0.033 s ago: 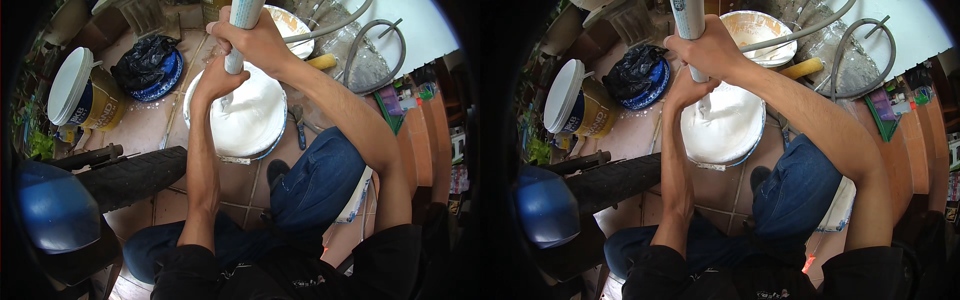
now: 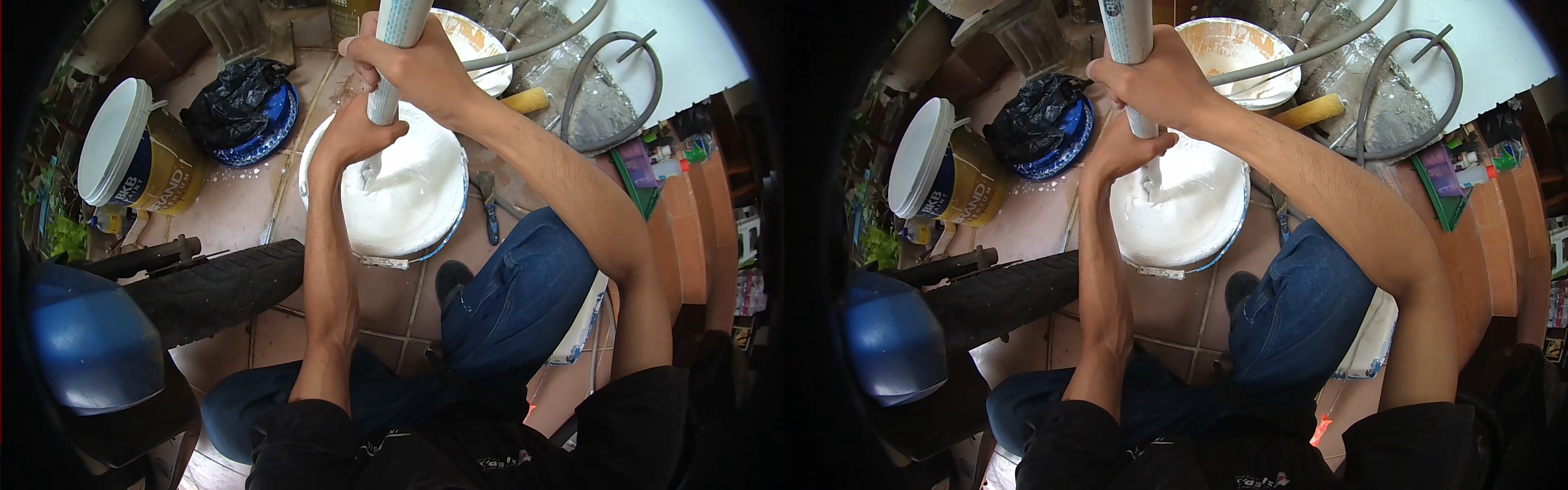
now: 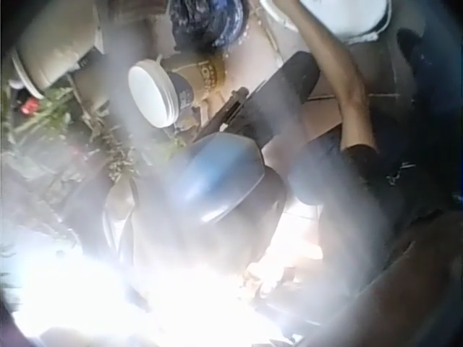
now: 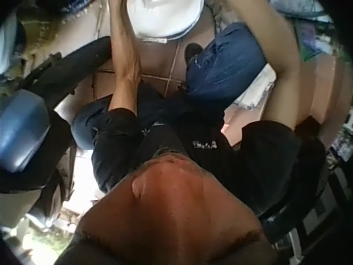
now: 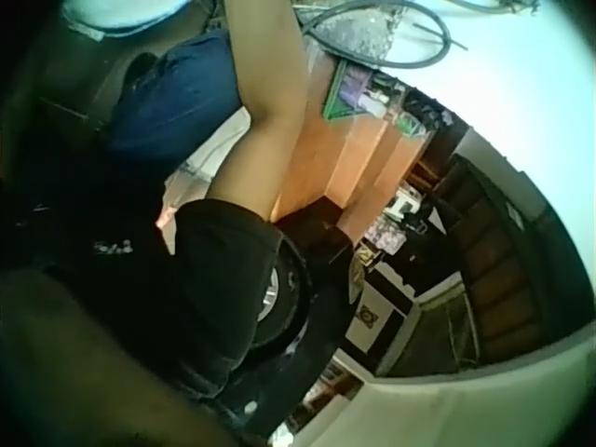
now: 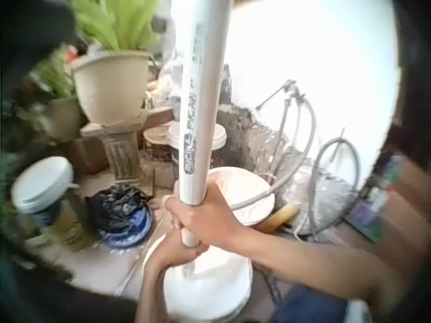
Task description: Manually mixing white paint in a plastic bucket using a PVC pipe.
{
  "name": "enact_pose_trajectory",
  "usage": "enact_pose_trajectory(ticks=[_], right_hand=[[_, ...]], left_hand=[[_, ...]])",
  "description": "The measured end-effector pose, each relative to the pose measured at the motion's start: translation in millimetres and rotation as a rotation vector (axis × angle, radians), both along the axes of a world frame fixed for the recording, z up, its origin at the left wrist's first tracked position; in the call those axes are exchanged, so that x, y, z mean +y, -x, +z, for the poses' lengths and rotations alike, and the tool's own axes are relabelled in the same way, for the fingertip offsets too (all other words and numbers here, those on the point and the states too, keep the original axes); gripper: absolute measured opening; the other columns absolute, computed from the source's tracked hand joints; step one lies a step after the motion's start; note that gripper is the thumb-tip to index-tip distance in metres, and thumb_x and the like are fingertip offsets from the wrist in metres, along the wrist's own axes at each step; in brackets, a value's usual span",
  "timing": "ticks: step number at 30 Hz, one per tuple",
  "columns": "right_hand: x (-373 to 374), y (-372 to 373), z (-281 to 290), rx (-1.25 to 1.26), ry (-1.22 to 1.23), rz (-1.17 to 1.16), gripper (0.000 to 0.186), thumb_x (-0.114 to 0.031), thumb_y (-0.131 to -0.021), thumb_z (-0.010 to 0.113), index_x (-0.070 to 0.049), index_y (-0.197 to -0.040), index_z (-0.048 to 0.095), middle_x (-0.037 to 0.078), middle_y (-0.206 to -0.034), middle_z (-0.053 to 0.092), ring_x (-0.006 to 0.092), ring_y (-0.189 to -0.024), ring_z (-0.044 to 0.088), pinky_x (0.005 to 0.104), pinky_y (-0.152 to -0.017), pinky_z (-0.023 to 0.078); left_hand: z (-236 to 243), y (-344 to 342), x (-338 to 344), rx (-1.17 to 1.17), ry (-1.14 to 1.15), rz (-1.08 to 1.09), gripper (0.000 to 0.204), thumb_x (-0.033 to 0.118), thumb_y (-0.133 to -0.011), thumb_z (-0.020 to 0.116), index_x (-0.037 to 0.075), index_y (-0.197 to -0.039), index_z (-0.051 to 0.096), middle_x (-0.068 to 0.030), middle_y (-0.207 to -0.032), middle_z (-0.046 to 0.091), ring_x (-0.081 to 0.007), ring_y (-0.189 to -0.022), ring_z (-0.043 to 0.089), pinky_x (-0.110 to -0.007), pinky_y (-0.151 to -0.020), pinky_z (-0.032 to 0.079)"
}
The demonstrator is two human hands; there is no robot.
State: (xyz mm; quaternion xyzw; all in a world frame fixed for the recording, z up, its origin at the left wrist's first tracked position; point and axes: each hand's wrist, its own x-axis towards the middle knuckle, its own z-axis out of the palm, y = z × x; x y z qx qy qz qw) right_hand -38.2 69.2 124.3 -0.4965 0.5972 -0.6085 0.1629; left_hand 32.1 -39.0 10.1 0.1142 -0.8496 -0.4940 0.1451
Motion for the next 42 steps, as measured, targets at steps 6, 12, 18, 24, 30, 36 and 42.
enact_pose_trajectory(ticks=[6,12,18,24,30,36,42], right_hand=[[3.6,2.7,0.5,0.029,-0.120,-0.176,0.026,-0.018,-0.079,0.067,-0.001,-0.062,0.059,0.009,-0.055,0.059,0.0182,-0.053,0.063,0.0340,-0.055,0.052],[0.0,1.1,4.8,0.354,-0.106,-0.284,0.030,-0.020,-0.079,0.067,0.002,-0.061,0.059,0.012,-0.053,0.058,0.0215,-0.051,0.061,0.0374,-0.054,0.049],[-3.9,-3.6,0.2,0.343,-0.011,-0.243,0.030,-0.019,-0.083,0.066,0.002,-0.063,0.061,0.012,-0.056,0.060,0.0210,-0.054,0.062,0.0373,-0.056,0.050],[-6.4,0.1,-3.1,0.137,-0.024,-0.050,0.027,-0.020,-0.089,0.070,0.001,-0.071,0.065,0.008,-0.062,0.064,0.0159,-0.058,0.064,0.0331,-0.059,0.052],[-2.0,7.3,-2.6,-0.001,-0.003,0.028,0.024,-0.017,-0.090,0.069,-0.003,-0.072,0.063,0.007,-0.062,0.064,0.0147,-0.056,0.063,0.0325,-0.059,0.054],[2.8,10.5,-3.1,-0.129,-0.091,-0.045,0.018,-0.013,-0.084,0.067,-0.002,-0.070,0.062,0.007,-0.060,0.063,0.0156,-0.055,0.064,0.0339,-0.058,0.054],[2.3,12.9,-0.3,0.054,-0.133,-0.228,0.026,-0.020,-0.080,0.065,0.000,-0.064,0.062,0.010,-0.057,0.062,0.0191,-0.053,0.065,0.0349,-0.055,0.054]], left_hand=[[12.4,-0.2,22.8,-0.144,-0.143,-0.216,0.021,0.020,-0.077,0.075,0.001,-0.081,0.066,-0.0086,-0.072,0.070,-0.0205,-0.070,0.067,-0.036,-0.071,0.053],[-3.1,22.0,37.4,0.180,-0.263,-0.138,0.028,0.018,-0.080,0.075,-0.002,-0.098,0.068,-0.0141,-0.088,0.073,-0.0237,-0.084,0.071,-0.039,-0.079,0.055],[-10.4,29.9,34.0,0.344,-0.125,0.210,0.040,0.024,-0.082,0.075,-0.005,-0.110,0.069,-0.0260,-0.108,0.073,-0.0365,-0.105,0.071,-0.046,-0.087,0.055],[-12.6,18.2,10.1,0.239,0.044,0.317,0.039,0.030,-0.080,0.074,-0.003,-0.100,0.072,-0.0276,-0.093,0.074,-0.0452,-0.093,0.071,-0.050,-0.084,0.056],[6.5,0.5,3.1,-0.028,0.107,0.082,0.038,0.026,-0.075,0.072,-0.002,-0.100,0.070,-0.0229,-0.088,0.074,-0.0407,-0.084,0.072,-0.047,-0.081,0.056],[18.3,-4.2,13.5,-0.228,-0.043,-0.195,0.022,0.023,-0.075,0.074,0.002,-0.082,0.070,-0.0111,-0.075,0.073,-0.0235,-0.074,0.071,-0.038,-0.074,0.055],[0.7,9.3,26.1,-0.122,-0.170,-0.138,0.027,0.024,-0.078,0.075,0.002,-0.092,0.071,-0.0122,-0.079,0.075,-0.0238,-0.076,0.073,-0.039,-0.076,0.056]])
